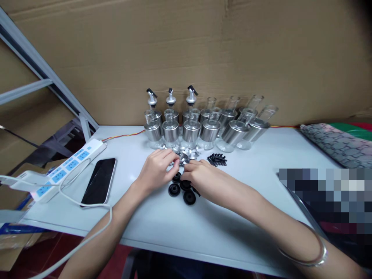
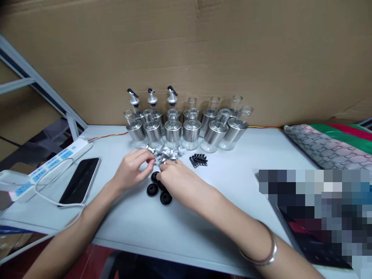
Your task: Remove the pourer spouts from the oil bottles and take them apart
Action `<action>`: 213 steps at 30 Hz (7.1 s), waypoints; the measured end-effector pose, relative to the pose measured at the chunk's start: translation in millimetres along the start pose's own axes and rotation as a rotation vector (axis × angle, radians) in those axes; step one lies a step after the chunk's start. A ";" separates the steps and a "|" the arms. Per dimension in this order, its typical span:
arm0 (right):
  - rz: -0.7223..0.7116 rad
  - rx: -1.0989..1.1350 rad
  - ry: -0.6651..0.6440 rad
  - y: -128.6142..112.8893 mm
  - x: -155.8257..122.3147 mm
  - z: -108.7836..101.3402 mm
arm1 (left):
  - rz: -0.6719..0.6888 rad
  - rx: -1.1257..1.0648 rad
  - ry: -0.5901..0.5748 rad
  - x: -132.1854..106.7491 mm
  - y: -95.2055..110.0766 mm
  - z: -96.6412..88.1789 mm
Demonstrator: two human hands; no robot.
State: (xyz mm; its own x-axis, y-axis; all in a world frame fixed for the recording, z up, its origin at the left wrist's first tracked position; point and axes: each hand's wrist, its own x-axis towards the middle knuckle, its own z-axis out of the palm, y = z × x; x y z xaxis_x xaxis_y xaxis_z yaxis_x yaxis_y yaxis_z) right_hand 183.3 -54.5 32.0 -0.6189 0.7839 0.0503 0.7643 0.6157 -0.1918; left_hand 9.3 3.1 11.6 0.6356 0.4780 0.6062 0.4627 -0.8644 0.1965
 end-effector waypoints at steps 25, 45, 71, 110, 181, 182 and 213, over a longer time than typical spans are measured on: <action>0.150 0.056 0.114 11.1 -0.4 -40.0 | -0.294 -0.276 0.035 0.7 2.1 0.0; 0.053 0.207 0.168 -58.9 -63.6 43.5 | -0.089 -0.040 -0.093 -1.8 3.8 1.2; 0.326 0.357 0.141 -16.2 -46.7 -16.8 | -1.002 -1.898 0.235 8.9 19.0 3.8; 0.117 1.082 1.176 5.0 39.6 -117.4 | -0.270 -0.605 0.237 -8.2 28.6 12.4; 0.132 1.801 0.835 -20.8 36.1 -73.3 | -0.589 -1.871 -0.803 -5.1 36.1 -16.7; 0.131 1.754 0.866 -20.4 36.2 -74.3 | -0.580 -1.864 -0.775 -4.7 35.3 -16.2; 0.434 0.474 0.937 53.4 0.0 -90.1 | -0.914 -1.531 0.410 13.4 16.0 -16.2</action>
State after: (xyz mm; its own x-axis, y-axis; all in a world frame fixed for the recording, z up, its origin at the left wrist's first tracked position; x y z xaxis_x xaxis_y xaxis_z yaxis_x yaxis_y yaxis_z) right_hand 240.6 -14.4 110.1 0.2134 0.7976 0.5642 0.6119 0.3411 -0.7136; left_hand 15.2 -6.8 35.4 0.2544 0.9671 -0.0006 -0.5191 0.1370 0.8436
